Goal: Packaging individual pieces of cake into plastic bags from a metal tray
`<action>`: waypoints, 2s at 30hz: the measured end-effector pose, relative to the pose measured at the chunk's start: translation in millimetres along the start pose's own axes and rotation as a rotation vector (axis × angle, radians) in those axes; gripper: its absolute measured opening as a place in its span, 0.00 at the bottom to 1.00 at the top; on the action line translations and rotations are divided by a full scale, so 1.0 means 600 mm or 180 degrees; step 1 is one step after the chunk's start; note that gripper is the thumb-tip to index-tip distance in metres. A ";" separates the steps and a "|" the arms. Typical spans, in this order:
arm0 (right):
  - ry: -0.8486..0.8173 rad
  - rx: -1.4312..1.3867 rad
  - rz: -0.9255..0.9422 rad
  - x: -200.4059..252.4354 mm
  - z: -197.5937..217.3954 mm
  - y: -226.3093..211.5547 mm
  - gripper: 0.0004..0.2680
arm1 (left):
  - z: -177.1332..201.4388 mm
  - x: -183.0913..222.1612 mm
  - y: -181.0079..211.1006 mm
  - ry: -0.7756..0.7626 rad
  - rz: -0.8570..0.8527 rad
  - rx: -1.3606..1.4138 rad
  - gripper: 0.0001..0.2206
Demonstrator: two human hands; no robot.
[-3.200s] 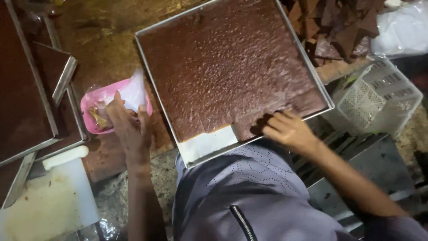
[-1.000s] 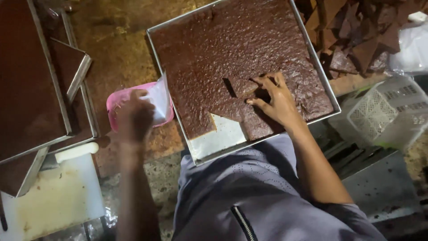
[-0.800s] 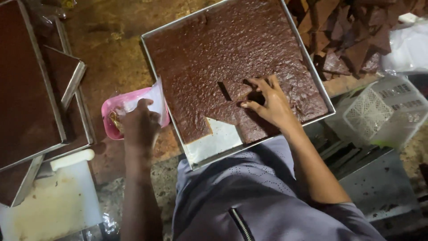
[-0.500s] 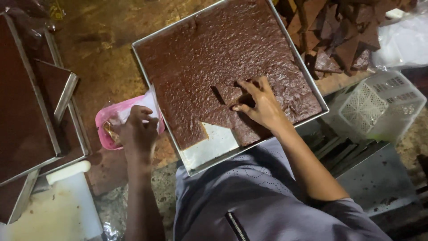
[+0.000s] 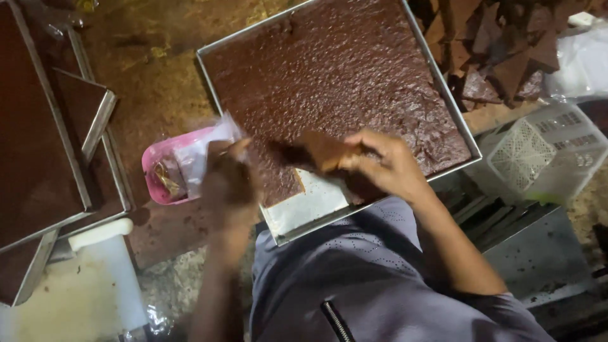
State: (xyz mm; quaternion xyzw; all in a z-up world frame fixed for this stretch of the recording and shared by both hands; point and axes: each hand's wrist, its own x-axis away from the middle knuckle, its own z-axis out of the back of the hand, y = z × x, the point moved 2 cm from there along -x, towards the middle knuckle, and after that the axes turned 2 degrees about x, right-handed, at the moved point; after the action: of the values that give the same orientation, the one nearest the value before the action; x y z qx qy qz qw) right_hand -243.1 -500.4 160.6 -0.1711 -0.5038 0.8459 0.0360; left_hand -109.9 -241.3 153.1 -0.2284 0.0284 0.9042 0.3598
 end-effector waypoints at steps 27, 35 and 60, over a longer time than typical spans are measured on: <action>0.1024 0.0581 0.0775 0.044 -0.077 -0.043 0.04 | 0.086 -0.052 0.168 -0.0239 -0.0421 0.2413 0.32; 0.0620 0.0456 0.0920 0.065 -0.087 0.021 0.11 | 0.102 -0.051 0.172 -0.0340 -0.0874 0.2693 0.33; -0.0760 0.0499 0.0852 -0.113 -0.031 -0.084 0.21 | -0.095 0.021 -0.104 -0.1672 0.1395 0.1480 0.24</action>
State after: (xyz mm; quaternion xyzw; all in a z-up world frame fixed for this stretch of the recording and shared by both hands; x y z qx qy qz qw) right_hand -178.9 -476.1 213.3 -0.1317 -0.4099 0.8941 -0.1236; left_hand -54.2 -199.4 103.7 0.1090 0.1870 0.9565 0.1958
